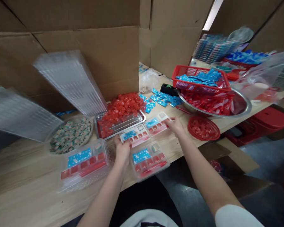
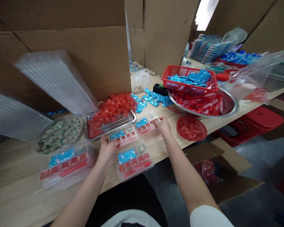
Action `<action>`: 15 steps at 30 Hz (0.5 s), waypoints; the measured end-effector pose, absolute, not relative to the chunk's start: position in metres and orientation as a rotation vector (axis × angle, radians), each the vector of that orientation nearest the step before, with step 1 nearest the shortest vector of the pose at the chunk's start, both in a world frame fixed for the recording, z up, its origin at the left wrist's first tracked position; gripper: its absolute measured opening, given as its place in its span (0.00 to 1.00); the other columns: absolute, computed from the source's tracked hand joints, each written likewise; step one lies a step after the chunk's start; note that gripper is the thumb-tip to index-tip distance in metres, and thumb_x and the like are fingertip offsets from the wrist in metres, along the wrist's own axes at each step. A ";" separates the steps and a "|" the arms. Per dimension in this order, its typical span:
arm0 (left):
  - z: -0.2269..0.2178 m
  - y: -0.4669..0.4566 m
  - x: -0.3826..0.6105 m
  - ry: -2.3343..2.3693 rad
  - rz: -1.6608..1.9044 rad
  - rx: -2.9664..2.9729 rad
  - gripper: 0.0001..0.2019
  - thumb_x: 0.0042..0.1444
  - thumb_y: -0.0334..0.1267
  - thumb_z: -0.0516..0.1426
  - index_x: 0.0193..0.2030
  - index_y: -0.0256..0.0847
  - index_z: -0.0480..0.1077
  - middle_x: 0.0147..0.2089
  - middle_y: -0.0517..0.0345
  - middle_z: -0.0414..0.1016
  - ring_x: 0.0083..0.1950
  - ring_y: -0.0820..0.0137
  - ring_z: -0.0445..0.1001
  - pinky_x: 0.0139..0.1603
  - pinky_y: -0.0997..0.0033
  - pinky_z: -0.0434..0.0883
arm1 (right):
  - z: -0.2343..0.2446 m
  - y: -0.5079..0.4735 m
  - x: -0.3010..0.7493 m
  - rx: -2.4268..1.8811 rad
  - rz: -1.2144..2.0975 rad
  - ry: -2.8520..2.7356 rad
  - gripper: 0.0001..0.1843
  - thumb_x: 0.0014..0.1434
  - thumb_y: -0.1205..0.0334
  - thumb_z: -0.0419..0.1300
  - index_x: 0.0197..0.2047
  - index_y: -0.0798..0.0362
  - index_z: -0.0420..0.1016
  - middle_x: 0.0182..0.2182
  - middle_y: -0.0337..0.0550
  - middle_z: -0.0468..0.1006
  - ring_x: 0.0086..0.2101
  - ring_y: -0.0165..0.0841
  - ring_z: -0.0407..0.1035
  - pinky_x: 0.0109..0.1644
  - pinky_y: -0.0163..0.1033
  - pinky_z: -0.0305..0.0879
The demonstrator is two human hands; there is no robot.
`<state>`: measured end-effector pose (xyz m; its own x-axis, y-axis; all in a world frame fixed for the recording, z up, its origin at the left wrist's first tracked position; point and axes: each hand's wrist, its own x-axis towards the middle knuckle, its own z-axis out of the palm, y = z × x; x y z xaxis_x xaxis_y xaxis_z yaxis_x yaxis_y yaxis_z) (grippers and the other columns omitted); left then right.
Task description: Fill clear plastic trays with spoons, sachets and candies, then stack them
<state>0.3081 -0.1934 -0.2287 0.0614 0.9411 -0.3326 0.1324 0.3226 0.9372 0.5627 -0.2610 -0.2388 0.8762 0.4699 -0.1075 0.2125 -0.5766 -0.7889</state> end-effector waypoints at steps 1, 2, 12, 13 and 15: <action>-0.228 -0.193 0.308 1.404 0.836 1.065 0.33 0.52 0.34 0.56 0.63 0.44 0.47 0.59 0.46 0.61 0.56 0.66 0.67 0.54 0.65 0.66 | -0.238 -0.263 0.566 -2.147 0.414 -0.464 0.18 0.50 0.55 0.61 0.42 0.58 0.73 0.28 0.47 0.77 0.27 0.35 0.71 0.30 0.36 0.66; -0.227 -0.193 0.308 1.432 0.831 1.050 0.32 0.52 0.33 0.56 0.63 0.43 0.48 0.59 0.46 0.60 0.56 0.66 0.67 0.53 0.66 0.66 | -0.237 -0.265 0.569 -2.101 0.438 -0.441 0.16 0.51 0.56 0.60 0.41 0.58 0.74 0.26 0.45 0.77 0.25 0.33 0.70 0.28 0.35 0.66; -0.217 -0.194 0.312 1.420 0.742 0.922 0.27 0.51 0.33 0.57 0.59 0.40 0.57 0.56 0.45 0.65 0.47 0.67 0.73 0.43 0.70 0.69 | -0.253 -0.287 0.578 -1.940 0.443 -0.315 0.17 0.49 0.57 0.60 0.38 0.60 0.77 0.22 0.43 0.77 0.24 0.33 0.70 0.25 0.33 0.66; -0.217 -0.193 0.313 1.406 0.744 0.916 0.27 0.51 0.33 0.57 0.59 0.40 0.57 0.55 0.46 0.66 0.45 0.68 0.73 0.42 0.70 0.69 | -0.255 -0.286 0.577 -1.941 0.440 -0.316 0.17 0.49 0.56 0.61 0.38 0.60 0.77 0.21 0.43 0.76 0.24 0.34 0.71 0.26 0.34 0.66; -0.217 -0.190 0.316 1.378 0.763 0.911 0.28 0.50 0.33 0.57 0.60 0.40 0.56 0.53 0.46 0.68 0.43 0.69 0.74 0.40 0.70 0.69 | -0.258 -0.284 0.576 -1.937 0.438 -0.314 0.17 0.49 0.56 0.60 0.37 0.60 0.77 0.21 0.43 0.76 0.24 0.33 0.71 0.26 0.33 0.66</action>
